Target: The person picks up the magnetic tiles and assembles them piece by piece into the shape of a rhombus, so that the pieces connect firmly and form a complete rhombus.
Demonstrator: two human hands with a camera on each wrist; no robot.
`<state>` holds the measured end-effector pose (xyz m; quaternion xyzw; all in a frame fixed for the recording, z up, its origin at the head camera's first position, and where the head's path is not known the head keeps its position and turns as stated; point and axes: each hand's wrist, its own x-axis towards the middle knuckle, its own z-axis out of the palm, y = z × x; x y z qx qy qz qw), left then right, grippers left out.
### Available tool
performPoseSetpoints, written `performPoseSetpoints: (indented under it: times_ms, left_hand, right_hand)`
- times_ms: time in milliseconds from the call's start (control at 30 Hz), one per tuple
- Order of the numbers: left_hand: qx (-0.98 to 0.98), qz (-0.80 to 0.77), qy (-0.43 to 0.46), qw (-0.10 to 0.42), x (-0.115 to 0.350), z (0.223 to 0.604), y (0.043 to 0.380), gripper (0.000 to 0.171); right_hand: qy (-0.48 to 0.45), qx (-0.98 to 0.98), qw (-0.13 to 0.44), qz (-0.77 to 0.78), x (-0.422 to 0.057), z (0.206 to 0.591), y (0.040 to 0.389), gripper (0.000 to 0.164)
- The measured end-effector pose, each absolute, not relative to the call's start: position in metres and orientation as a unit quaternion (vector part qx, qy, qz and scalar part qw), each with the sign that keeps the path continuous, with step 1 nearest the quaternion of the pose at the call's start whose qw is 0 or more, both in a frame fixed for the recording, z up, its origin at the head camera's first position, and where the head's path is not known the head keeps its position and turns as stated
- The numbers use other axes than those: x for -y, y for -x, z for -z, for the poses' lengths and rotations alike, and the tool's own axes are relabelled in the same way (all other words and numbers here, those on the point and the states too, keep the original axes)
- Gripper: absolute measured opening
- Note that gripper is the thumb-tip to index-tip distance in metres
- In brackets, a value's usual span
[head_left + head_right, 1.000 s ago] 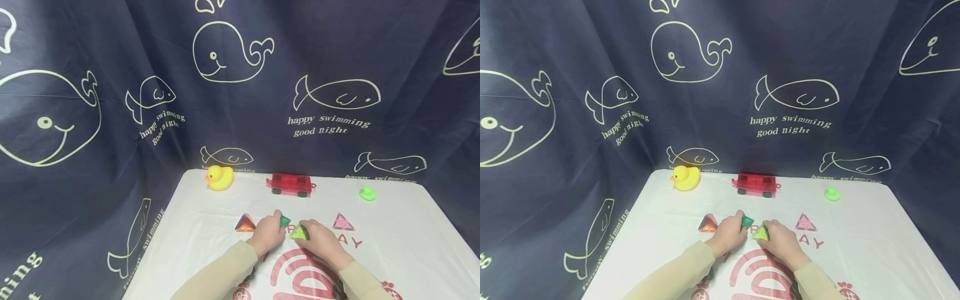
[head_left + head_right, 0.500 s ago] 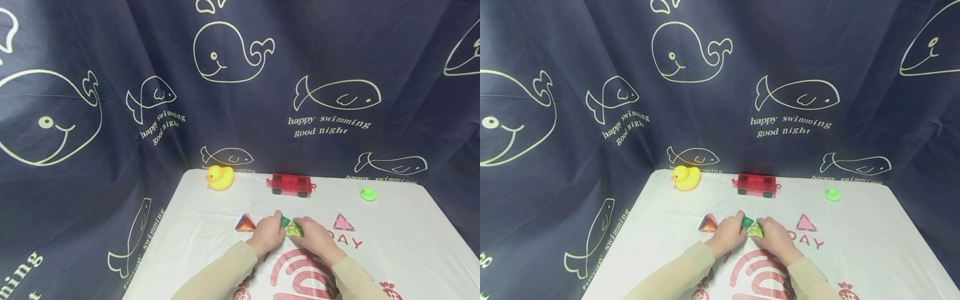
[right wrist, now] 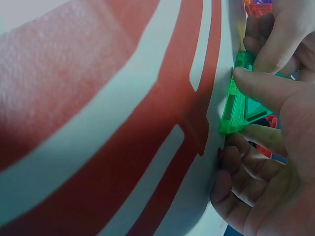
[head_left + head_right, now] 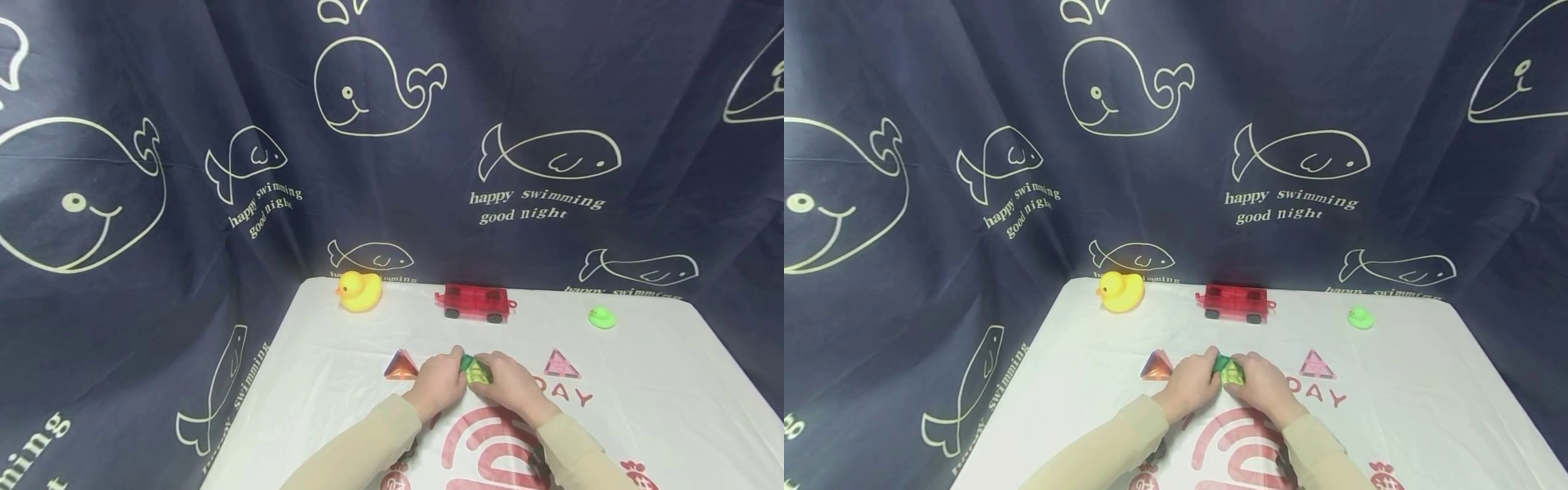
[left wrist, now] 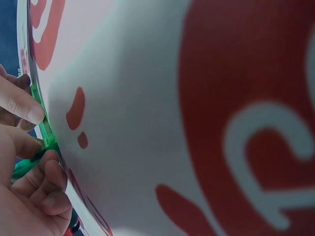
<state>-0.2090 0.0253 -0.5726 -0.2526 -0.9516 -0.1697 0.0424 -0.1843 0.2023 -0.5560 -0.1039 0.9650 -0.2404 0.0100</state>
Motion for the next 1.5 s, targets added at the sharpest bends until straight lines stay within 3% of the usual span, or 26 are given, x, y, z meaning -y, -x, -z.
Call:
performPoseSetpoints:
  times_ms: [333,1100,1500]
  left_hand:
    - [0.946,0.182,0.267,0.024,-0.02,0.576,0.21,0.009]
    - [0.932,0.193,0.303,-0.041,-0.015,0.568,0.213,0.009]
    - [0.935,0.186,0.299,-0.039,-0.015,0.57,0.211,0.012]
  right_hand:
    - [0.106,-0.958,0.029,0.263,-0.206,0.557,0.19,0.058]
    - [0.099,-0.952,0.062,0.284,-0.212,0.554,0.189,0.063]
    - [0.108,-0.953,0.039,0.28,-0.24,0.551,0.188,0.05]
